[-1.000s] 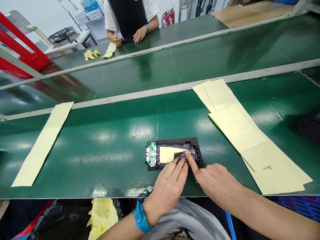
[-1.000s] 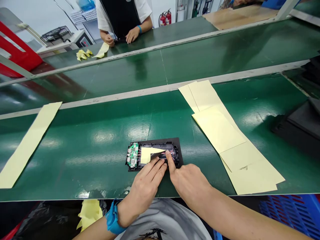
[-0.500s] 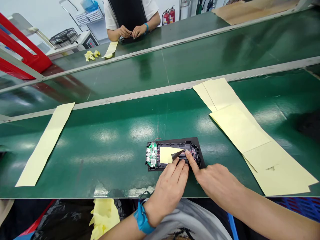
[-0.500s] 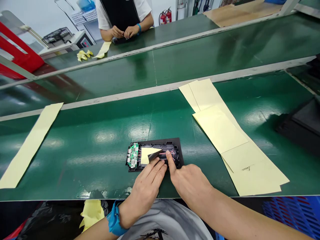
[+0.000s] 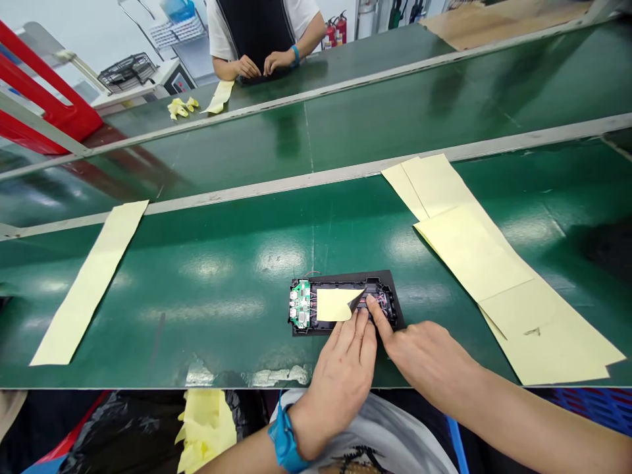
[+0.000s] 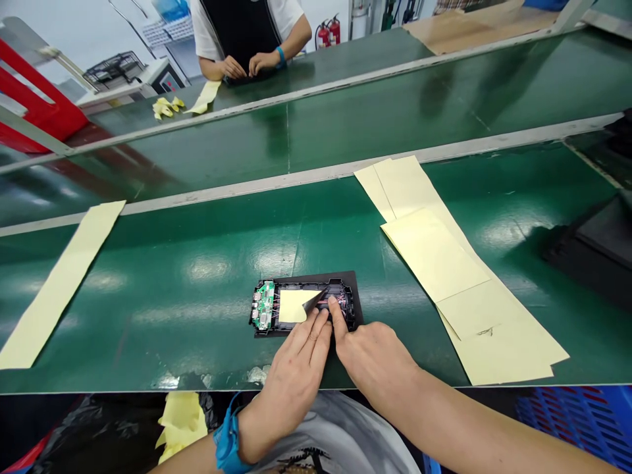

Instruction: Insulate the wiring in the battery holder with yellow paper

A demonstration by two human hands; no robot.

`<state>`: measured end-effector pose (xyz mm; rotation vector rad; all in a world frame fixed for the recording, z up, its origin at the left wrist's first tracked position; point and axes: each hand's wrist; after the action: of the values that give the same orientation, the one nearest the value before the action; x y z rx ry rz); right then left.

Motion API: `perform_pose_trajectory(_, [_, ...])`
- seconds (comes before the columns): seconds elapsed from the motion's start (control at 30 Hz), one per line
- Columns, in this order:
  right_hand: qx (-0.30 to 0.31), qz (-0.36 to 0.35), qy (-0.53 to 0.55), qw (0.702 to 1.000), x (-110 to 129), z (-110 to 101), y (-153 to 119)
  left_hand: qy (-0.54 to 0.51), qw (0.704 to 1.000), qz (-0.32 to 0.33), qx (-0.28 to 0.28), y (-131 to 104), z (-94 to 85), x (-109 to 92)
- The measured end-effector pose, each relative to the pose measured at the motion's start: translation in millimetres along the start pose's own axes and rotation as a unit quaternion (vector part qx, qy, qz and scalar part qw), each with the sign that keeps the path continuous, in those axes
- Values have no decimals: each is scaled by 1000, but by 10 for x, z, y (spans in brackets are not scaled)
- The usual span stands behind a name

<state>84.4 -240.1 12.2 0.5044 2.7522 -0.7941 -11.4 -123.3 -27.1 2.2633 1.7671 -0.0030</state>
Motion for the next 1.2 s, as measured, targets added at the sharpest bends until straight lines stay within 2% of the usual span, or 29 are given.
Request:
perform_pose_trajectory(0.17, [-6,4,3,1000,-14,28,-9,-68,995,68,-35,-79,-57,-10])
perform_pose_trajectory(0.27, [-2,-4,11,1000,-27,11,-17,-161,976,115,-94,-139,-173,49])
perform_pose_trajectory(0.3, [4,-6,14,1000,-32,-2,-17,-195,967,109,-121,-144,-218,101])
perform_pose_trajectory(0.37, [13,-4,19,1000,-43,-30,-16,-234,958,48,-155,-118,-303,249])
perform_pose_trajectory(0.4, [13,-1,21,1000,-47,-41,-15,-234,961,11,-150,-90,-338,335])
perform_pose_trajectory(0.47, [7,4,27,1000,-52,-50,-16,-202,975,-24,-90,-20,-384,494])
perform_pose_trajectory(0.53, [-2,6,31,1000,-53,-47,-20,-169,986,4,-6,37,-398,600])
perform_pose_trajectory(0.6, [-7,6,31,999,-52,-43,-24,-156,986,33,46,58,-389,639])
perform_pose_trajectory(0.8, [-2,9,30,1000,-57,-67,-13,-139,985,64,86,9,-307,608])
perform_pose_trajectory(0.97, [-8,12,34,999,-56,-53,-7,-130,984,62,109,5,-235,615])
perform_pose_trajectory(1.2, [-29,15,33,999,-46,-7,-13,-122,980,75,135,73,-238,582])
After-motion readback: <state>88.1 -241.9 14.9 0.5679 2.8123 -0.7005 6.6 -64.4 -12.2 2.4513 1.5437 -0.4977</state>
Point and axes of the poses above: each hand's wrist, its own y-axis towards the middle knuckle, its own z-axis out of the palm, x = y × z, and after that the axes turned 14 degrees about -y, right-handed
